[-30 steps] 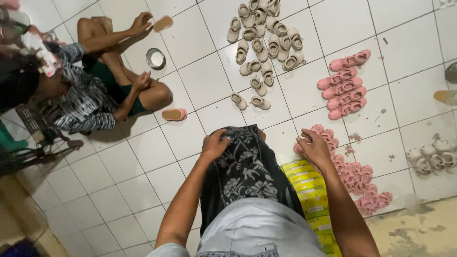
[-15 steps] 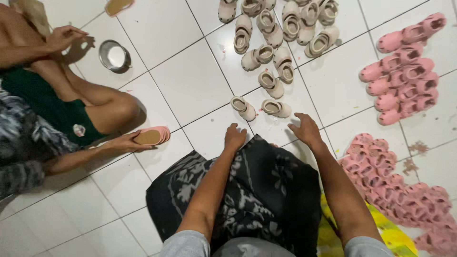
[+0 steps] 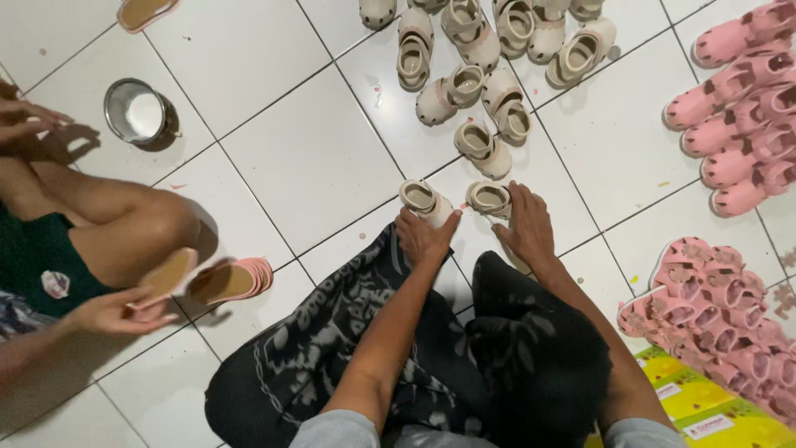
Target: The person sits on a tiled floor and arranges numerous white and pink sandals into neat rows. They pick up individual sandals, pair them, and place them in organized lines. A second person is visible nearby, also working with footwear.
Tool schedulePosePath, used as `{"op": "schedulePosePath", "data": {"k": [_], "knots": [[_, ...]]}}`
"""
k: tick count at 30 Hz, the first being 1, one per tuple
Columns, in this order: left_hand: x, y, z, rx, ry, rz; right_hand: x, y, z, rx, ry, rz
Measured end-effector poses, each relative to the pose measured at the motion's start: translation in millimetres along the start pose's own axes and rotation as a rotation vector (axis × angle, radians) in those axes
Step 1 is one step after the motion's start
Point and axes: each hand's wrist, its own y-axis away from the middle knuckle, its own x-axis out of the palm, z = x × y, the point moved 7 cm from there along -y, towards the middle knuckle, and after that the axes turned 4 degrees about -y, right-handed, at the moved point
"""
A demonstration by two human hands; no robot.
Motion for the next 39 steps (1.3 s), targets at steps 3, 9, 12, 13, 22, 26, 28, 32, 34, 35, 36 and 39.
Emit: {"op": "schedulePosePath", "data": {"k": [3,9,12,13,22,26,28,32,34,35,36,39], "knots": [[18.1,-17.2,9.1,0.161,-0.054,-0.023,27.8,-2.8,-23.6,0.085,0.079,0.096],[28.4,-37.5,19.0,0.687,-0.237,-0.088,54.7,-0.2,-72.5,0.149,-0.060,0.106],[42.7,-46.5,31.3,0.680,-0.353,-0.021,61.0,6.1,-85.2,0.066,-0.131,0.053],[47.2,-49.1,35.3,0.673,-0.415,-0.029,62.6,7.8,-85.8,0.017,-0.136,0.037],[60.6,-67.4,64.2,0.800,-0.388,-0.122,77.8,-1.8,-75.2,-0.129,-0.043,0.079],[52.1,-73.5,68.5,0.828,-0.360,-0.080,82.8,-5.0,-61.2,-0.267,-0.066,0.059],[41.9,-76.5,71.9,0.800,-0.342,-0.045,93.7,-7.6,-60.0,-0.212,-0.110,0.108],[5.6,-88.0,73.7,0.839,-0.338,-0.105,102.3,-13.6,-44.0,-0.307,-0.159,0.068],[-0.8,-96.2,79.4,0.794,-0.394,-0.063,110.8,-17.4,-42.4,-0.272,-0.143,0.147],[-2.4,-97.2,81.3,0.805,-0.389,-0.044,115.2,-18.7,-41.4,-0.265,-0.138,0.198],[-1.5,-97.5,82.3,0.822,-0.381,-0.028,115.8,-19.2,-38.8,-0.270,-0.170,0.188],[6.7,-98.9,85.2,0.829,-0.361,-0.024,120.6,-19.6,-32.5,-0.278,-0.219,0.157]]}}
